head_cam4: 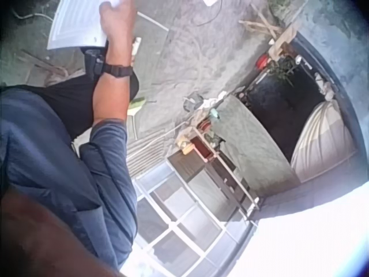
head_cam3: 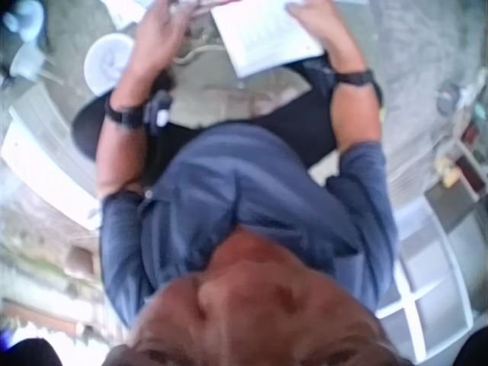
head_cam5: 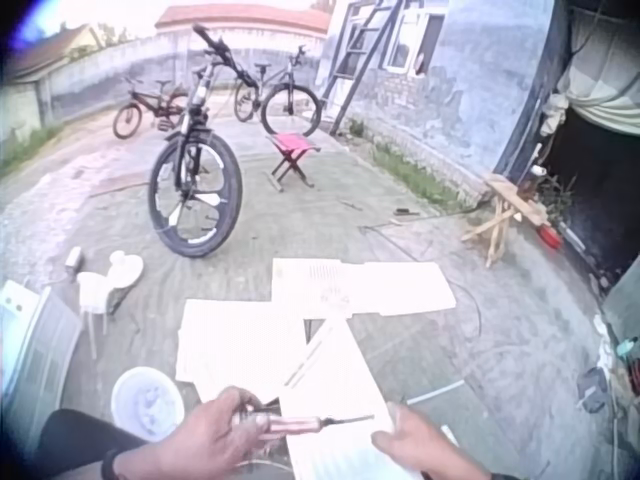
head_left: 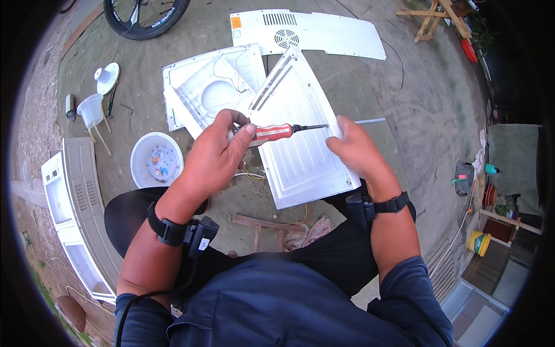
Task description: The person uses a screwdriver to remove several screws from a white plastic panel of a disassembled electronic appliance.
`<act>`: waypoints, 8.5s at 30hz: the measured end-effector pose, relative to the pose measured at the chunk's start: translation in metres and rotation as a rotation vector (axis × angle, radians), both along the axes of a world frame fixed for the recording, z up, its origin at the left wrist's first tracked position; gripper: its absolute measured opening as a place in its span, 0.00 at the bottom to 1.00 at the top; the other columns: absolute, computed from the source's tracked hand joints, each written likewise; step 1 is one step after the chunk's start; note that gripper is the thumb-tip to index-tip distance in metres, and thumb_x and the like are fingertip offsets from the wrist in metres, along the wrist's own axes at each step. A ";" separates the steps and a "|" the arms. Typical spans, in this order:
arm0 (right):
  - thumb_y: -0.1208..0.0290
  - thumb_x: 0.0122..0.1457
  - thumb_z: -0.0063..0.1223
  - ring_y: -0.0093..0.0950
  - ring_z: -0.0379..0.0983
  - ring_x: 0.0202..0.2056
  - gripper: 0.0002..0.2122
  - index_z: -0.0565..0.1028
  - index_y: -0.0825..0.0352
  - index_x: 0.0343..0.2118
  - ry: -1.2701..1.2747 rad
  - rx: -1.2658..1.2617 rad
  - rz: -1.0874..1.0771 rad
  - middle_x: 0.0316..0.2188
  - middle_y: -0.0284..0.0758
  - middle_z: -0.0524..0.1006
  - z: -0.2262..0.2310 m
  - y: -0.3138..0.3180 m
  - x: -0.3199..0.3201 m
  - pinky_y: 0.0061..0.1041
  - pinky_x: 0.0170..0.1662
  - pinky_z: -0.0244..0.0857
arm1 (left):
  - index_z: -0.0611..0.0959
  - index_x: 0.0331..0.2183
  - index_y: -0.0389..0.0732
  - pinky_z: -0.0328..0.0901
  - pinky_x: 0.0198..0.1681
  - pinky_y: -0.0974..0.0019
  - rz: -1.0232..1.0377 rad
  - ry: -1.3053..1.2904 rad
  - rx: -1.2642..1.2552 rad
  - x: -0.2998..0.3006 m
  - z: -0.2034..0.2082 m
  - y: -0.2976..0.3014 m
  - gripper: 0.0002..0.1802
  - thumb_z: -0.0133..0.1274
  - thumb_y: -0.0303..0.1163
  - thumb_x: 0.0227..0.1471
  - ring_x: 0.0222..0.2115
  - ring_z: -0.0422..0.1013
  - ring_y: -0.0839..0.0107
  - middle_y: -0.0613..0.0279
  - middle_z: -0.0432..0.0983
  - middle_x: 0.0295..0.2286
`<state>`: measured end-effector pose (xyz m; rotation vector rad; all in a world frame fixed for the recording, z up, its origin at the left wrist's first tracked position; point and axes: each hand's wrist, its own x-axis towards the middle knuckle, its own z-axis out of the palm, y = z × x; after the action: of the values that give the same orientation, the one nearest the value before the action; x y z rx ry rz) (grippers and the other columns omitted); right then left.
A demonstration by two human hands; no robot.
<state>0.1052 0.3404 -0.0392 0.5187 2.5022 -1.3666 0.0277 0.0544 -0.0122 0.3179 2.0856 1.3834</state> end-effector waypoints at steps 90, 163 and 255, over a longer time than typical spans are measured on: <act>0.69 0.52 0.54 0.47 0.77 0.35 0.16 0.74 0.75 0.41 0.036 0.070 0.128 0.32 0.53 0.79 -0.007 -0.008 0.000 0.40 0.41 0.68 | 0.74 0.50 0.35 0.69 0.41 0.53 -0.449 0.037 -0.210 0.004 -0.003 0.007 0.27 0.59 0.41 0.55 0.37 0.78 0.48 0.42 0.80 0.36; 0.67 0.54 0.62 0.31 0.67 0.57 0.35 0.61 0.76 0.63 0.327 -0.686 -0.061 0.57 0.41 0.70 0.047 -0.006 0.011 0.31 0.63 0.57 | 0.75 0.50 0.32 0.74 0.42 0.66 0.463 -0.193 0.432 -0.053 -0.027 -0.077 0.18 0.53 0.32 0.63 0.36 0.79 0.70 0.56 0.80 0.39; 0.68 0.58 0.58 0.42 0.78 0.29 0.14 0.75 0.72 0.42 0.291 0.255 -0.157 0.27 0.49 0.79 0.015 -0.014 -0.033 0.36 0.35 0.70 | 0.83 0.43 0.44 0.72 0.37 0.59 -0.183 1.103 -0.005 -0.025 0.017 0.000 0.23 0.59 0.15 0.43 0.37 0.75 0.55 0.55 0.76 0.39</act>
<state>0.0725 0.3269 -0.0243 0.6169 2.9526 -1.2600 0.0025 0.0542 0.0051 1.4961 2.7626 1.1880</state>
